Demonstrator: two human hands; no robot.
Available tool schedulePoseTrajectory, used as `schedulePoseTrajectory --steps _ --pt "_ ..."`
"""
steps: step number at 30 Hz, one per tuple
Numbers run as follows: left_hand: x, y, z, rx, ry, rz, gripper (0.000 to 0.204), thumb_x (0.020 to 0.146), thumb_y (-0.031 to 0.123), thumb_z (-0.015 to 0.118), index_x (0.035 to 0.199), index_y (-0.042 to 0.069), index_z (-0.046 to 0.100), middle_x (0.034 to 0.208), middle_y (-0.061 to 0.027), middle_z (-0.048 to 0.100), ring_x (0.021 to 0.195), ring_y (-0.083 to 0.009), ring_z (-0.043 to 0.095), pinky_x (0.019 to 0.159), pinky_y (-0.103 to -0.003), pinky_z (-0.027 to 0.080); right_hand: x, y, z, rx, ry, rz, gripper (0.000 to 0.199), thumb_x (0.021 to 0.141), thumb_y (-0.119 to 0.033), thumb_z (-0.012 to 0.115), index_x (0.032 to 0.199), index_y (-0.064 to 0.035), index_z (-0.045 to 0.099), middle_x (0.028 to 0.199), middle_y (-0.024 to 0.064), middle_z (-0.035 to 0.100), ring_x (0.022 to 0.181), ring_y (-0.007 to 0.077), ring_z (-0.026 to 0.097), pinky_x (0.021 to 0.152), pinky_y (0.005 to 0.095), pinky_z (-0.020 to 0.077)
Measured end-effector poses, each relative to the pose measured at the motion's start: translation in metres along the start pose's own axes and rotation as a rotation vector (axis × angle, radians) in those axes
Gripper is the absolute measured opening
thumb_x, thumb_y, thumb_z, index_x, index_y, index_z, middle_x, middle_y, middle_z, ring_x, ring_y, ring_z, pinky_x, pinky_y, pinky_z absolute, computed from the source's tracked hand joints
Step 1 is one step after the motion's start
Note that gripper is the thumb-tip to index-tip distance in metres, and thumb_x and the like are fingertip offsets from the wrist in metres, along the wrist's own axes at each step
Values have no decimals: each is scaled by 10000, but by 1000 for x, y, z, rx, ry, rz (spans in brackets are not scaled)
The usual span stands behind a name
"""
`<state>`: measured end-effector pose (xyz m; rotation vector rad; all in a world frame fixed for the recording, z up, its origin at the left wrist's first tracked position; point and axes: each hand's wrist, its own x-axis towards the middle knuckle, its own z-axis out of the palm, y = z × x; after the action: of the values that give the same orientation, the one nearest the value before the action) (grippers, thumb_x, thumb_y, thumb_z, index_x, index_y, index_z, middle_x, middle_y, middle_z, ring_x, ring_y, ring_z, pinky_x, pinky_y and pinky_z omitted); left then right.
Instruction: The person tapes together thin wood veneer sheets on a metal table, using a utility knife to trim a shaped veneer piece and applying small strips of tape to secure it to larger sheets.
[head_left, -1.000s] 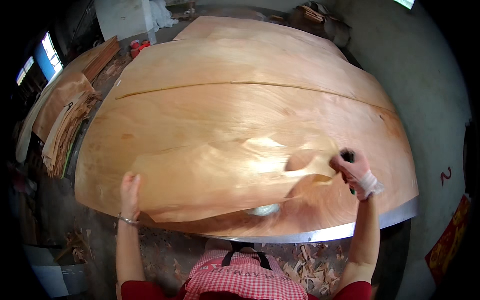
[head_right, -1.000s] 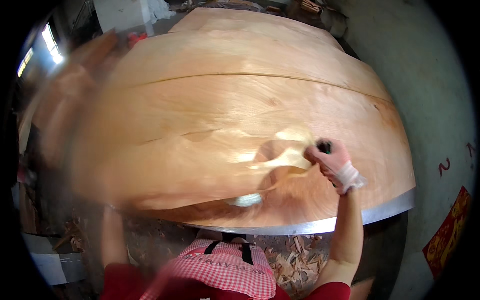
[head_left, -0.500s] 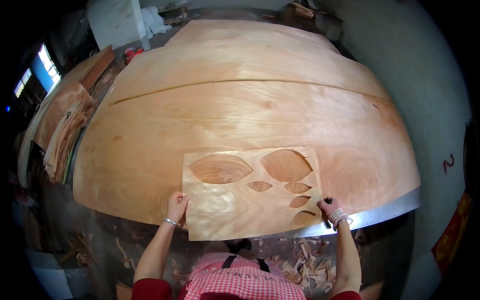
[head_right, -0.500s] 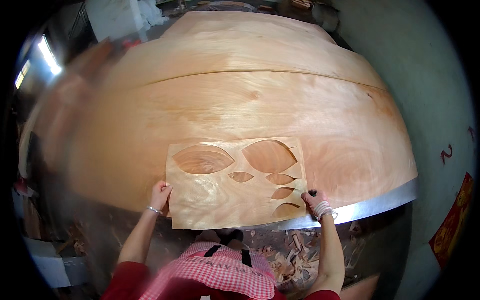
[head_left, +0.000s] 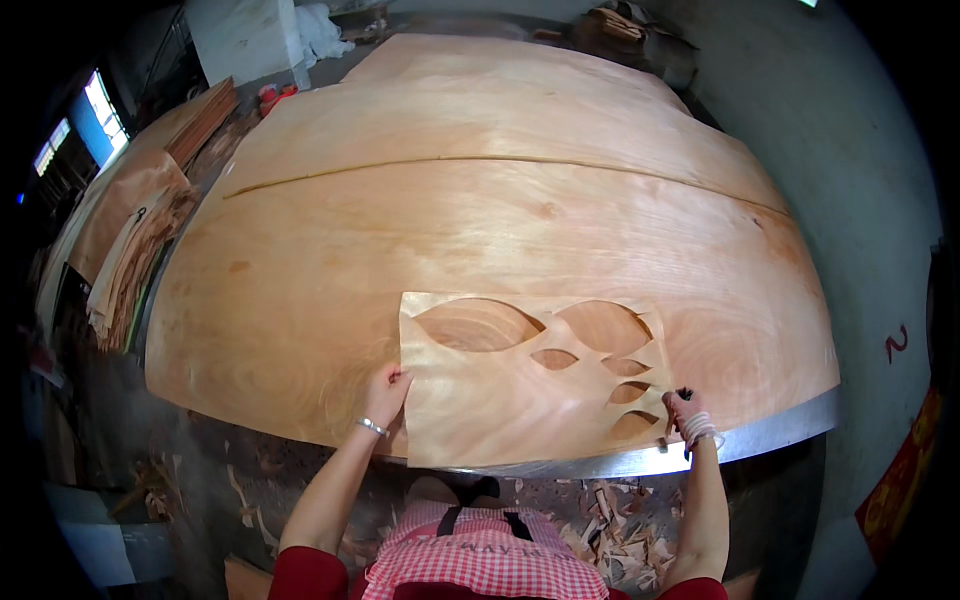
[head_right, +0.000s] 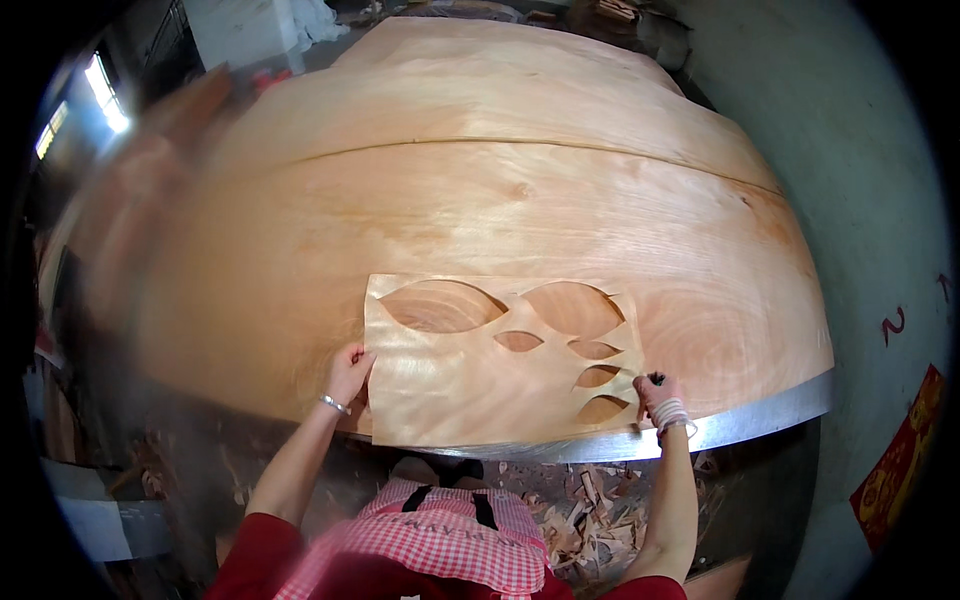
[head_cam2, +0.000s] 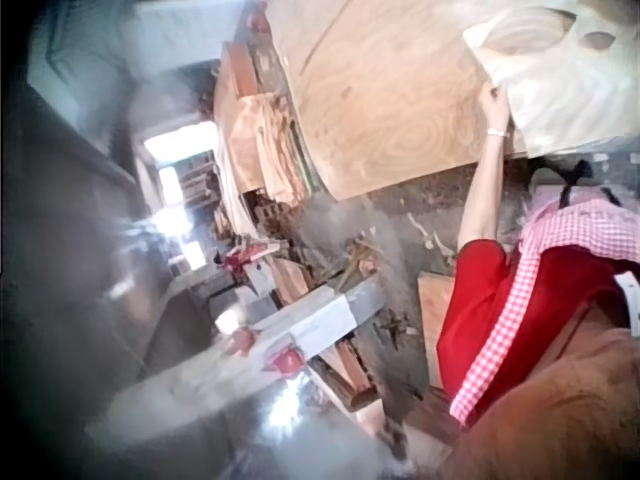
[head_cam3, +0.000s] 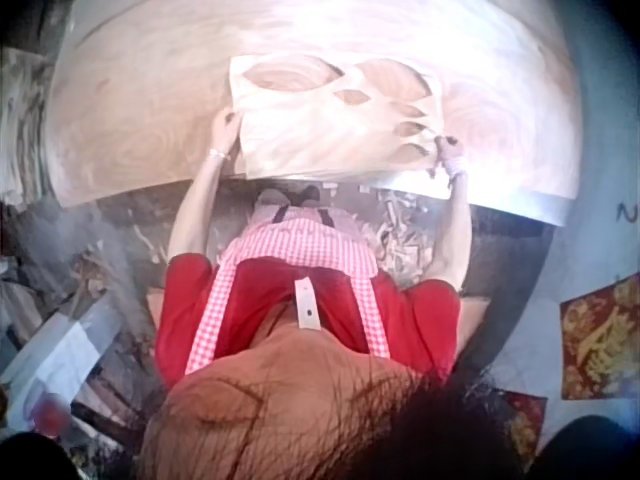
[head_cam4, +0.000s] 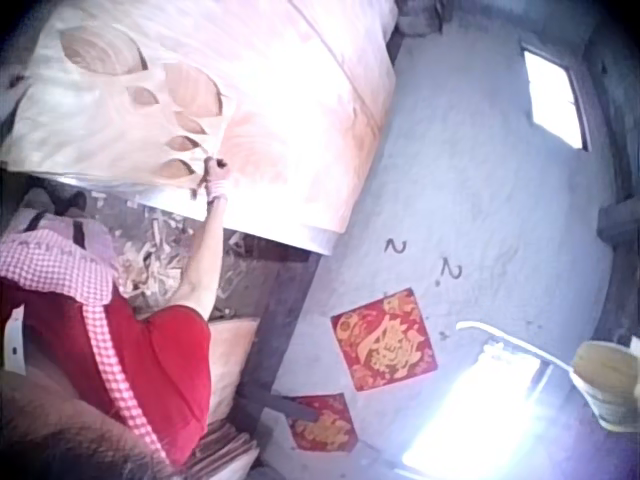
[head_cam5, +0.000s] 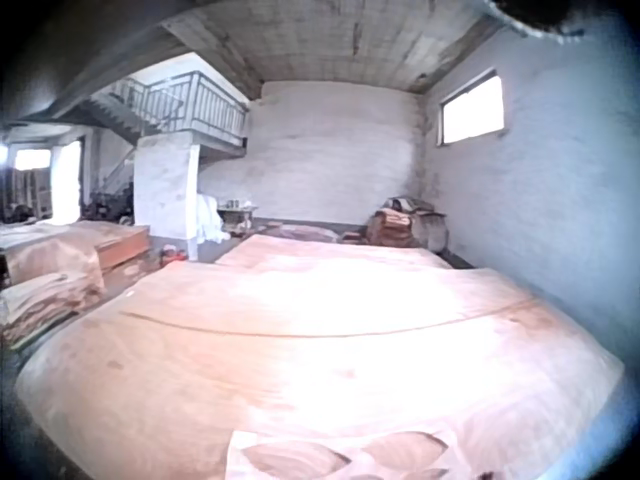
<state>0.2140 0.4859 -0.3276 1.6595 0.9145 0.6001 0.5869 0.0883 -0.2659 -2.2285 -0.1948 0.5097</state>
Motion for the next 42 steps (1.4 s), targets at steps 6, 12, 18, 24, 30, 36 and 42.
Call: schedulePoseTrajectory --steps 6,12,18,24,30,36,42 --pt "73 89 1 -64 1 15 194 850 205 564 852 12 548 592 22 503 533 -74 473 462 -249 402 11 -111 -27 -66 33 -105 242 723 -264 621 622 -53 559 495 12 467 379 115 412 344 277 329" --pt "146 163 -39 -41 -122 -69 190 867 265 557 762 108 536 595 46 497 485 -49 438 425 -224 380 27 -187 -45 -15 117 -199 240 731 -245 637 629 -62 520 483 -3 439 354 105 376 318 269 299" --pt "126 107 -66 -74 -84 -78 192 878 253 553 756 105 544 618 63 500 521 -40 436 453 -222 381 22 -159 -7 -46 -50 -193 226 748 -257 631 661 -70 539 500 -7 450 376 99 404 333 266 324" --pt "57 4 -87 3 -67 -23 179 855 182 583 718 86 518 604 54 472 507 -37 425 423 -206 351 1 -91 49 -120 -240 -14 242 733 -220 645 838 -2 640 617 25 562 492 111 478 452 264 403" --pt "43 -9 -87 17 -31 -169 197 847 159 581 694 77 488 552 45 438 460 -44 409 376 -205 352 1 -57 71 -122 -250 -20 282 700 -206 644 863 24 651 707 36 619 607 114 517 583 260 440" --pt "46 -11 -92 9 23 -158 186 843 159 586 703 72 499 551 43 440 450 -47 408 370 -210 341 7 -67 78 -135 -232 -32 300 690 -224 651 872 15 650 721 37 621 627 118 525 603 263 444" --pt "46 -39 -104 279 242 43 106 817 109 580 802 9 550 662 -49 547 579 -169 518 520 -316 439 20 -70 91 -116 -259 -32 318 681 -228 653 892 10 643 756 42 626 639 126 531 622 277 448"
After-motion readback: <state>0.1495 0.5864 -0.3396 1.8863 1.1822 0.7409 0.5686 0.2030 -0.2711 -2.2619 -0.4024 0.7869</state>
